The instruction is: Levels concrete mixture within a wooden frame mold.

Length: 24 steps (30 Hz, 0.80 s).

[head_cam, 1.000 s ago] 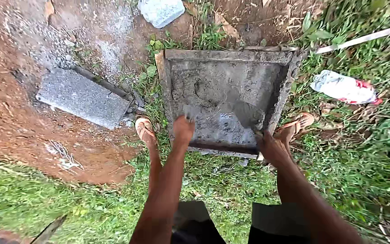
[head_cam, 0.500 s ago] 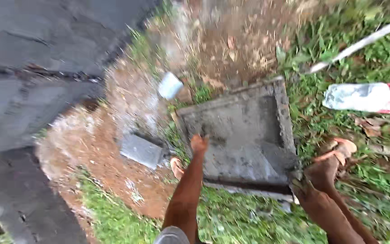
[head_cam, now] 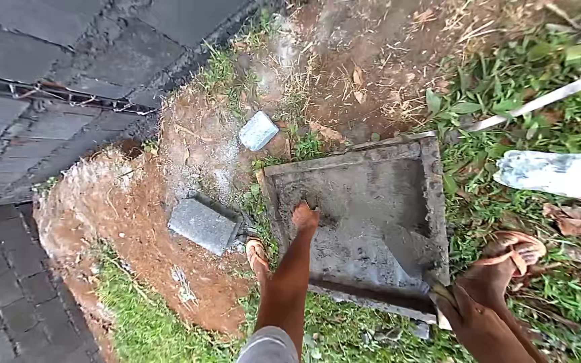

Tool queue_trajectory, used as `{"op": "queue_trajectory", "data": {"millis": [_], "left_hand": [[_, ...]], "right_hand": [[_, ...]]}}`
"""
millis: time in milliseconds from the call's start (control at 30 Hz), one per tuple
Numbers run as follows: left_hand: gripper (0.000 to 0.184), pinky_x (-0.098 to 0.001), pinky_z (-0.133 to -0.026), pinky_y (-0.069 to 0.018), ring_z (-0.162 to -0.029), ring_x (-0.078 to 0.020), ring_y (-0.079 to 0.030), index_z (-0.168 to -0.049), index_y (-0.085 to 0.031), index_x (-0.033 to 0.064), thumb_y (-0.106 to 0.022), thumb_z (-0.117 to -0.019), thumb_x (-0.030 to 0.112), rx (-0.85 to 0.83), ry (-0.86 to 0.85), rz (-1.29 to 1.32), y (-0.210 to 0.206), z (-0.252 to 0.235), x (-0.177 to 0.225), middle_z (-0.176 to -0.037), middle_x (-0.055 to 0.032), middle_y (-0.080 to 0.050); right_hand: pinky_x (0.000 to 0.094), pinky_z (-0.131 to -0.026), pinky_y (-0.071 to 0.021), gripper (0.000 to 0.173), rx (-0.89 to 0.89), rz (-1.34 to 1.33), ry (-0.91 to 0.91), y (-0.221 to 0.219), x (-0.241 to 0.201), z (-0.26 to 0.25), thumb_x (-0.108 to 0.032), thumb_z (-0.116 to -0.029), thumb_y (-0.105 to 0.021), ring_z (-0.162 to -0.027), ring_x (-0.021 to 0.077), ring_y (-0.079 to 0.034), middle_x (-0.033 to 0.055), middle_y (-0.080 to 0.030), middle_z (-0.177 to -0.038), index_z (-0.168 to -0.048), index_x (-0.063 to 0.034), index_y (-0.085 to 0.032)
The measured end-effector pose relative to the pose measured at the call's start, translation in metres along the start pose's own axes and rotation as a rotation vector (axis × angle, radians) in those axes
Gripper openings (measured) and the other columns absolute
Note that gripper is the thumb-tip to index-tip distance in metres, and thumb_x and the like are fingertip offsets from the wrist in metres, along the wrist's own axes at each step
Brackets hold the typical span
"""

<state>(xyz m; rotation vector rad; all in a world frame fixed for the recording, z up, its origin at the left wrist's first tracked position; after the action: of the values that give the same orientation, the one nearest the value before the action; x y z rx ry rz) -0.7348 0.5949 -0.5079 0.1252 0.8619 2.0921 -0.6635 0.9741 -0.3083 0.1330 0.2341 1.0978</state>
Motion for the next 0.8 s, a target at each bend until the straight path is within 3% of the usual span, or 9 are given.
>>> {"op": "queue_trajectory", "data": {"millis": [133, 233, 400, 533, 667, 800], "left_hand": [[0.069, -0.0571, -0.110, -0.0441, -0.138, -0.0376, -0.051, -0.147, -0.052, 0.0056, -0.063, -0.0959, 0.050, 0.034, -0.078, -0.020, 0.002, 0.006, 0.000, -0.143, -0.0198, -0.058], [0.064, -0.0558, -0.114, -0.0397, -0.138, -0.0366, -0.051, -0.143, -0.056, 0.0030, -0.060, -0.0984, 0.048, 0.042, -0.092, 0.042, 0.012, 0.003, 0.009, -0.140, -0.0205, -0.060], [0.059, -0.0560, -0.101, -0.0508, -0.121, -0.0344, -0.065, -0.129, -0.066, 0.0051, -0.066, -0.0920, 0.052, -0.003, -0.029, 0.170, 0.015, -0.011, 0.001, -0.125, -0.0183, -0.069], [0.049, -0.0560, -0.099, -0.0518, -0.112, -0.0315, -0.068, -0.118, -0.072, 0.0082, -0.071, -0.0914, 0.049, -0.026, -0.007, 0.497, 0.035, 0.013, -0.003, -0.115, -0.0154, -0.073], [0.038, -0.0461, -0.095, -0.0562, -0.102, -0.0235, -0.071, -0.118, -0.072, 0.0024, -0.074, -0.0932, 0.031, 0.133, -0.219, 0.839, 0.126, 0.085, -0.004, -0.108, -0.0140, -0.074], [0.033, -0.0407, -0.084, -0.0599, -0.089, -0.0176, -0.071, -0.118, -0.069, -0.0003, -0.074, -0.0943, 0.022, 0.447, -0.499, 0.971, 0.264, 0.132, -0.018, -0.099, -0.0110, -0.074]], "right_hand": [[0.0679, -0.090, -0.0506, 0.051, 0.024, -0.002, 0.029, 0.002, -0.019, -0.002, -0.039, -0.1077, -0.050, -0.104, 0.0520, -0.067, 0.0329, -0.069, -0.109, -0.132, 0.0058, -0.056], [0.0684, -0.089, -0.0501, 0.052, 0.029, -0.005, 0.039, 0.001, -0.027, -0.004, -0.040, -0.1072, -0.051, -0.102, 0.0523, -0.067, 0.0334, -0.068, -0.108, -0.133, 0.0058, -0.056], [0.0684, -0.089, -0.0501, 0.053, 0.002, 0.063, 0.049, -0.004, -0.031, -0.007, -0.041, -0.1071, -0.050, -0.103, 0.0520, -0.068, 0.0330, -0.069, -0.107, -0.131, 0.0057, -0.057], [0.0679, -0.094, -0.0486, 0.052, -0.017, 0.092, 0.048, 0.001, -0.040, -0.007, -0.041, -0.1080, -0.049, -0.109, 0.0515, -0.066, 0.0330, -0.068, -0.113, -0.132, 0.0055, -0.057], [0.0679, -0.094, -0.0486, 0.054, -0.008, 0.067, 0.091, 0.011, -0.049, -0.007, -0.040, -0.1084, -0.048, -0.109, 0.0527, -0.066, 0.0346, -0.067, -0.113, -0.135, 0.0062, -0.054], [0.0690, -0.097, -0.0475, 0.057, 0.011, 0.000, 0.109, 0.020, -0.052, -0.003, -0.041, -0.1081, -0.049, -0.112, 0.0542, -0.064, 0.0359, -0.066, -0.116, -0.140, 0.0070, -0.051]]}}
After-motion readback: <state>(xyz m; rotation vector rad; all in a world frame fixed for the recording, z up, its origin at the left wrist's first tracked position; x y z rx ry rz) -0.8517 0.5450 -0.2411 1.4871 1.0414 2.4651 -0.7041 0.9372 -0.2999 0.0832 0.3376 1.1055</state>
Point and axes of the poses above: each hand's wrist, its own z-axis away from the middle knuckle, its own y-axis out of the back of the hand, x = y × z, the point moved 5 cm from there along -z, towards the middle knuckle
